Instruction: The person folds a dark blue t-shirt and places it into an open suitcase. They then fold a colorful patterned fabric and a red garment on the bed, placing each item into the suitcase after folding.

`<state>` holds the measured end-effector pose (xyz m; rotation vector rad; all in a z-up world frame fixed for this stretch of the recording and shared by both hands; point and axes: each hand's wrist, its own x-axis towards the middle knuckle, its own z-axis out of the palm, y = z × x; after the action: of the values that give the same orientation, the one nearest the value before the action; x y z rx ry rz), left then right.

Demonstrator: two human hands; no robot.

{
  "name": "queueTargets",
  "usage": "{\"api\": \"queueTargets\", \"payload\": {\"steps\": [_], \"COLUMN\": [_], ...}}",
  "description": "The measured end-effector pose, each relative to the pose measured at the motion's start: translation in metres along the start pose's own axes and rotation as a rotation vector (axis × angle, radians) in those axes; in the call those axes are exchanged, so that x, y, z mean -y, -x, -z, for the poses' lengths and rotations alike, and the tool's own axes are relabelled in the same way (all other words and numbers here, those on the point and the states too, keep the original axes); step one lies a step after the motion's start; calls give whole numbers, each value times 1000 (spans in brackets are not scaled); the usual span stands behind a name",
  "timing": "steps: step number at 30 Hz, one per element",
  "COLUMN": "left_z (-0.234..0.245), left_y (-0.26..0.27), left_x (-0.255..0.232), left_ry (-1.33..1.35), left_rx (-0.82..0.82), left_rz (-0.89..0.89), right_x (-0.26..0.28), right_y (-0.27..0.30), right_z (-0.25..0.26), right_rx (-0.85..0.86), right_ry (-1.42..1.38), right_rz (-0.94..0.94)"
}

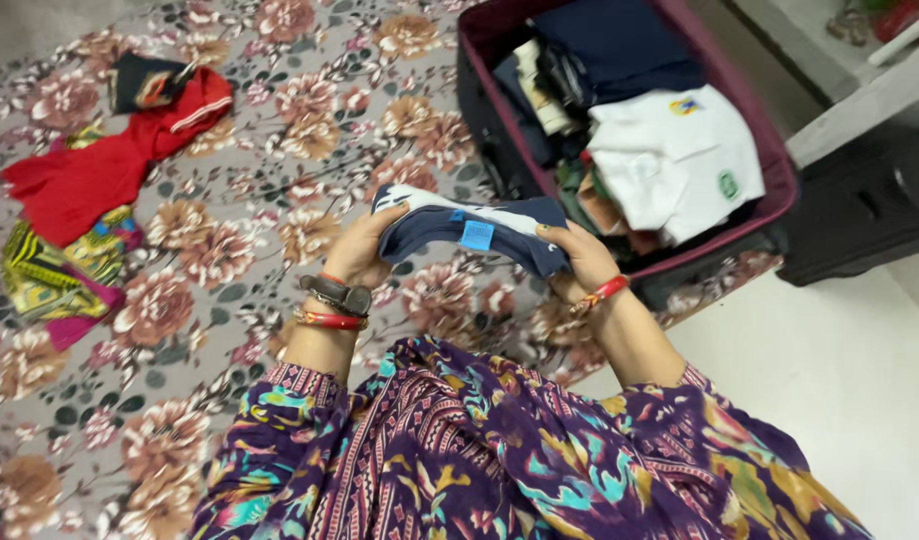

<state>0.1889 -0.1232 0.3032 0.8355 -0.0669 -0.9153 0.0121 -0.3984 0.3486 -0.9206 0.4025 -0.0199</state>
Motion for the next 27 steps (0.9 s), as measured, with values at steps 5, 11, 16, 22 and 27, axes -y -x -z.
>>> {"api": "queueTargets", "payload": {"steps": [5, 11, 16, 22, 27], "left_z": [-78, -175, -254, -240, -166], "left_y": [-80, -216, -332, -469, -492], "left_x": [-6, -2, 5, 84, 189], "left_ry": [-258, -306, -841, -1107, -1269], "left_rx": [-58, 58, 31, 6, -377], "left_rz": [-30, -29, -103, -691, -375], "right_x": [63, 134, 177, 133, 66], "right_y": [-8, -15, -21, -60, -81], "right_z": [70, 144, 194, 267, 304], "right_rx": [-144, -150, -307, -594, -615], "right_ry": [58, -31, 63, 574, 289], "right_rz": [-7, 221, 595, 915, 185]}}
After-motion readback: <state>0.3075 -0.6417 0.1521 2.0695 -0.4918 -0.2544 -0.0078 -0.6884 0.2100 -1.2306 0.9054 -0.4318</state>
